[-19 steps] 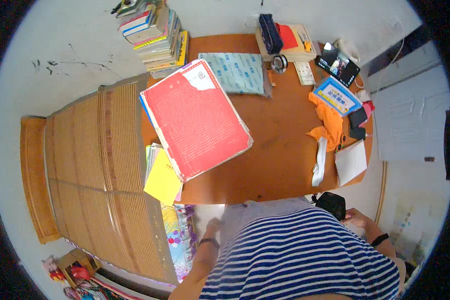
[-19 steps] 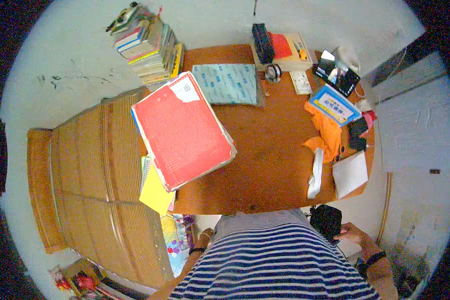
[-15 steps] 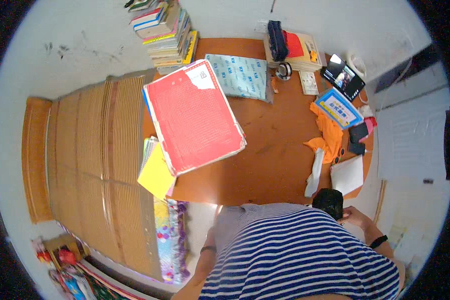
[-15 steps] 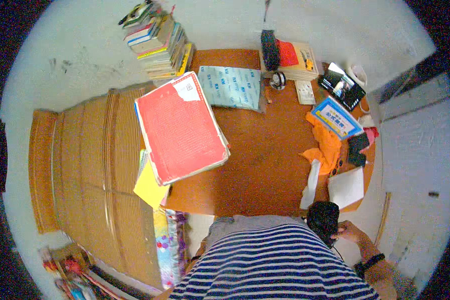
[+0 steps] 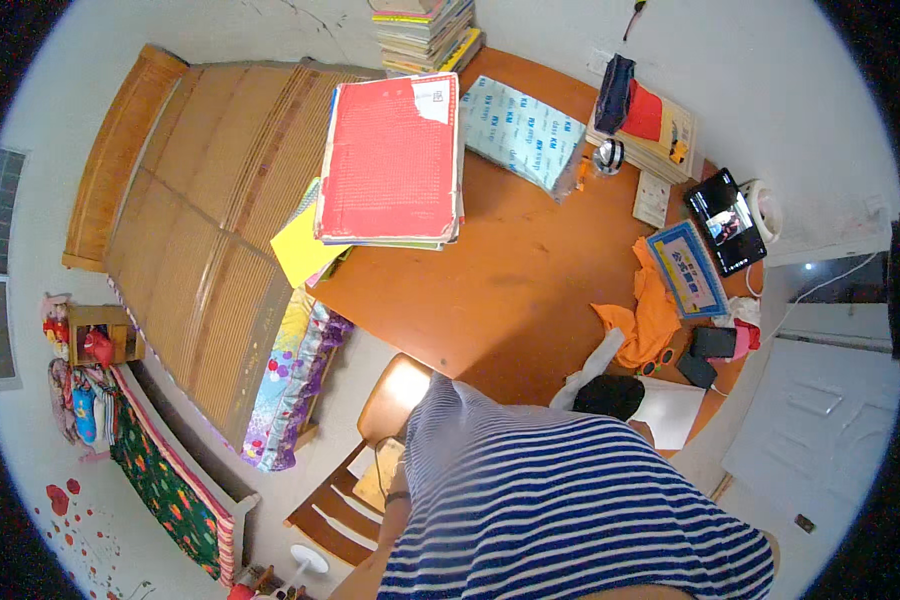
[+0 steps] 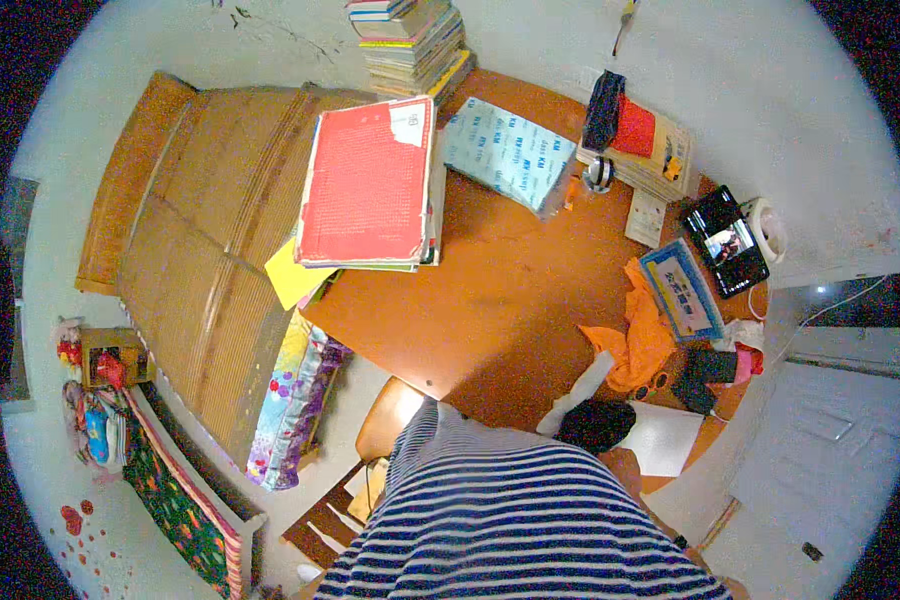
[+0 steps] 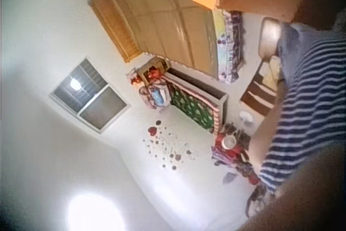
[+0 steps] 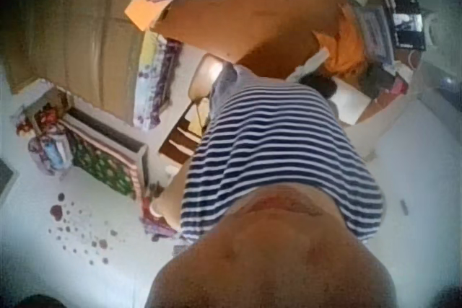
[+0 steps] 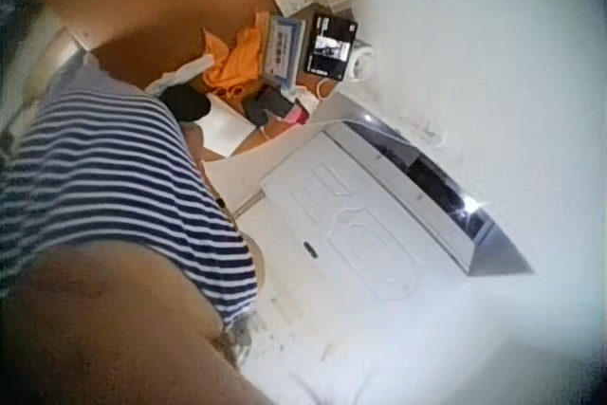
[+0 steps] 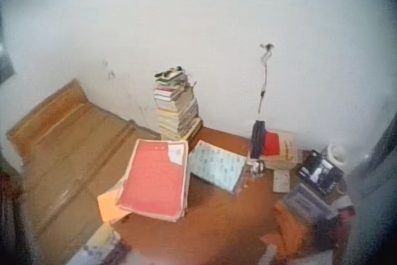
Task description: Sort and stack books on a wooden desk.
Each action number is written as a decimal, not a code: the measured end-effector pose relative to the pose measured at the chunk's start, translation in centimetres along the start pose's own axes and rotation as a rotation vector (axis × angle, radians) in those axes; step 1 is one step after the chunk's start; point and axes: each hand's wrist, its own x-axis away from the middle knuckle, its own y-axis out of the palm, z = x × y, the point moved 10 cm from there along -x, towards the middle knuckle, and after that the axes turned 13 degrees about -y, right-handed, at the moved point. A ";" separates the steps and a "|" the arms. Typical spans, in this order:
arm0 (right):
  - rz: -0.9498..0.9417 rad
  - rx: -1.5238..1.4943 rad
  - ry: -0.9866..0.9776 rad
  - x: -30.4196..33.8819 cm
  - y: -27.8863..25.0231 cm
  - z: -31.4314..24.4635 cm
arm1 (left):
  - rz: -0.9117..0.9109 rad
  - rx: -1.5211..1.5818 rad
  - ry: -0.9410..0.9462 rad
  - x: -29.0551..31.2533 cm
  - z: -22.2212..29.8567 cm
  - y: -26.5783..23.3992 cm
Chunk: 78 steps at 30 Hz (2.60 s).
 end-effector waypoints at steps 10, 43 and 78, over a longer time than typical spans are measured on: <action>-0.640 0.071 -0.236 -5.1 -9.3 -3.1 | -0.118 0.129 0.472 -2.6 20.8 -23.3; 0.016 -1.884 -0.517 -45.2 -18.3 -26.6 | -0.235 1.608 0.612 0.4 42.1 -49.0; 0.352 -1.150 -0.729 -25.7 -28.0 -21.8 | 1.052 0.058 0.550 18.9 48.9 -47.0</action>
